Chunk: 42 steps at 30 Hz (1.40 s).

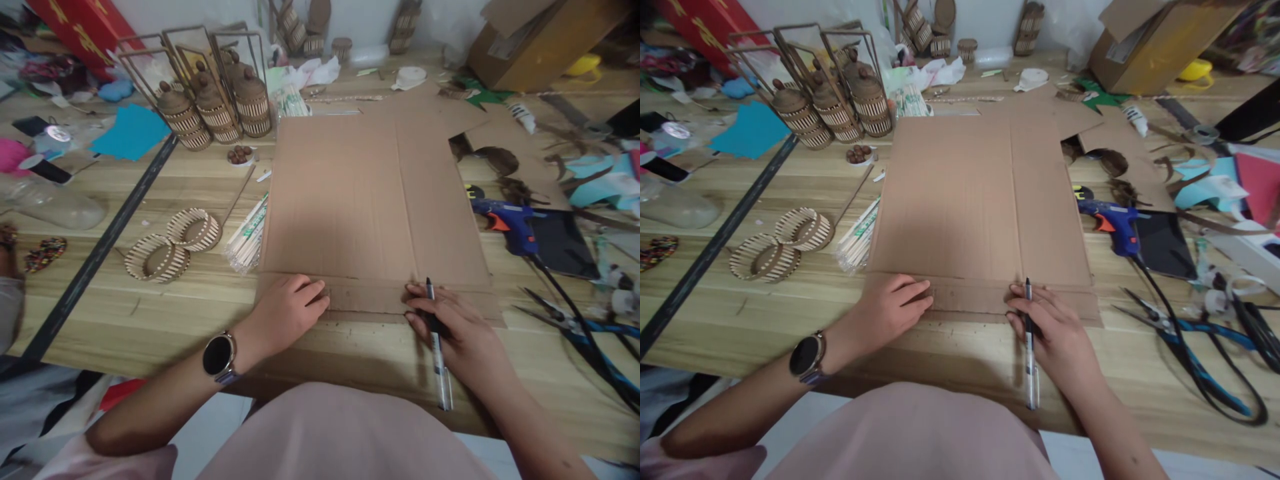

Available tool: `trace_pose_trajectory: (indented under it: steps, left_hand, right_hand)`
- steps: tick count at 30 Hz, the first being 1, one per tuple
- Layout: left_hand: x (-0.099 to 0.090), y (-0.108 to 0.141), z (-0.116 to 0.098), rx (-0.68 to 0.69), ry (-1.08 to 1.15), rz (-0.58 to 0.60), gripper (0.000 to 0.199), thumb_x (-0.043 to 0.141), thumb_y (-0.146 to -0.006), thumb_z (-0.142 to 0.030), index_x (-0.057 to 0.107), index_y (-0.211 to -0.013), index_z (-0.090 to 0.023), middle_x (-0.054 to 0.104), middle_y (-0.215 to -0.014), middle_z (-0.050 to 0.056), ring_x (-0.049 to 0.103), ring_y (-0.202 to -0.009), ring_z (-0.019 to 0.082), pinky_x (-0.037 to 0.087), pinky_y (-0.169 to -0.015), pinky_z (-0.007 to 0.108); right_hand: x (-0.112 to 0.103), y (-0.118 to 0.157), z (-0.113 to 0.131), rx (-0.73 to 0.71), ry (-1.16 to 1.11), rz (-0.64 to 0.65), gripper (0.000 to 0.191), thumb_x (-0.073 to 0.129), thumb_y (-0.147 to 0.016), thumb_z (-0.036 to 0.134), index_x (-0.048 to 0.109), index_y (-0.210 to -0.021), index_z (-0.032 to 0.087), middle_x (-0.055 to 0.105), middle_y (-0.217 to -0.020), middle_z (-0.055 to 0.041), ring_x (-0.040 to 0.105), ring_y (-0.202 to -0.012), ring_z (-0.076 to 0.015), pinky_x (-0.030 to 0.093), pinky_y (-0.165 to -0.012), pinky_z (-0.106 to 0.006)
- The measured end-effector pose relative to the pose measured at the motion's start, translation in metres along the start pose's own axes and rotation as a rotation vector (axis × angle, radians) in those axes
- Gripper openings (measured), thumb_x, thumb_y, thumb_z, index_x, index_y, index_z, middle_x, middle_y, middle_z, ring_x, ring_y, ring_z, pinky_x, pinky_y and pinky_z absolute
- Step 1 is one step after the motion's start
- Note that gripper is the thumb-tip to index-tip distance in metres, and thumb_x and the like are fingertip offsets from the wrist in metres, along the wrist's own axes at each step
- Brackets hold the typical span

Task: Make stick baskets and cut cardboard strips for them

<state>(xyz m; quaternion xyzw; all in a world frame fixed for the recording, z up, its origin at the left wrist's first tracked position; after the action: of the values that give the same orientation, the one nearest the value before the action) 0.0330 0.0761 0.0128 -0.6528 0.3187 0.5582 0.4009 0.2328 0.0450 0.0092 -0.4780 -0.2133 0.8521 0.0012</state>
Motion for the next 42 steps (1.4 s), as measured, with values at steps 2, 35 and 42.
trace_pose_trajectory:
  steps: [2,35,42]
  left_hand:
    - [0.001,-0.002,0.001,0.009,-0.003,0.041,0.021,0.048,-0.097,-0.011,0.068,-0.104,-0.014,0.067,-0.117,0.012,0.058,-0.1,0.022,0.054,-0.081,0.036]
    - [0.019,-0.075,-0.003,0.287,0.139,0.676,0.057,0.053,-0.092,-0.014,0.05,-0.143,-0.039,0.065,-0.094,0.007,0.057,-0.064,0.015,0.028,-0.05,0.027]
    - [0.019,-0.074,-0.004,0.279,0.144,0.702,0.06,0.052,-0.092,-0.012,0.047,-0.145,-0.04,0.068,-0.101,0.008,0.058,-0.064,0.016,0.03,-0.052,0.028]
  right_hand:
    - [0.0,0.0,0.0,-0.004,0.0,-0.003,0.011,0.061,-0.089,0.027,0.067,-0.099,0.027,0.074,-0.112,-0.0083,0.07,-0.105,-0.0283,0.056,-0.093,-0.053]
    - [0.051,-0.018,0.061,0.252,-0.315,-0.051,0.006,0.058,-0.084,0.029,0.062,-0.081,0.025,0.069,-0.072,-0.0011,0.065,-0.063,-0.017,0.053,-0.059,-0.029]
    - [0.05,-0.018,0.06,0.278,-0.303,-0.05,0.01,0.059,-0.084,0.032,0.061,-0.078,0.025,0.069,-0.068,-0.0008,0.064,-0.06,-0.0165,0.051,-0.056,-0.028]
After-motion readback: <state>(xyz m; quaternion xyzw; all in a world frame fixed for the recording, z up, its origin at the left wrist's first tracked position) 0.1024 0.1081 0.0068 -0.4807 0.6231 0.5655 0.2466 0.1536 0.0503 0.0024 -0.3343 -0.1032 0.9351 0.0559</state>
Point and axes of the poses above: each hand's wrist, its own y-axis away from the middle knuckle, its own x-axis out of the palm, z = x × y, the point moved 10 cm from there along -y, towards the middle knuckle
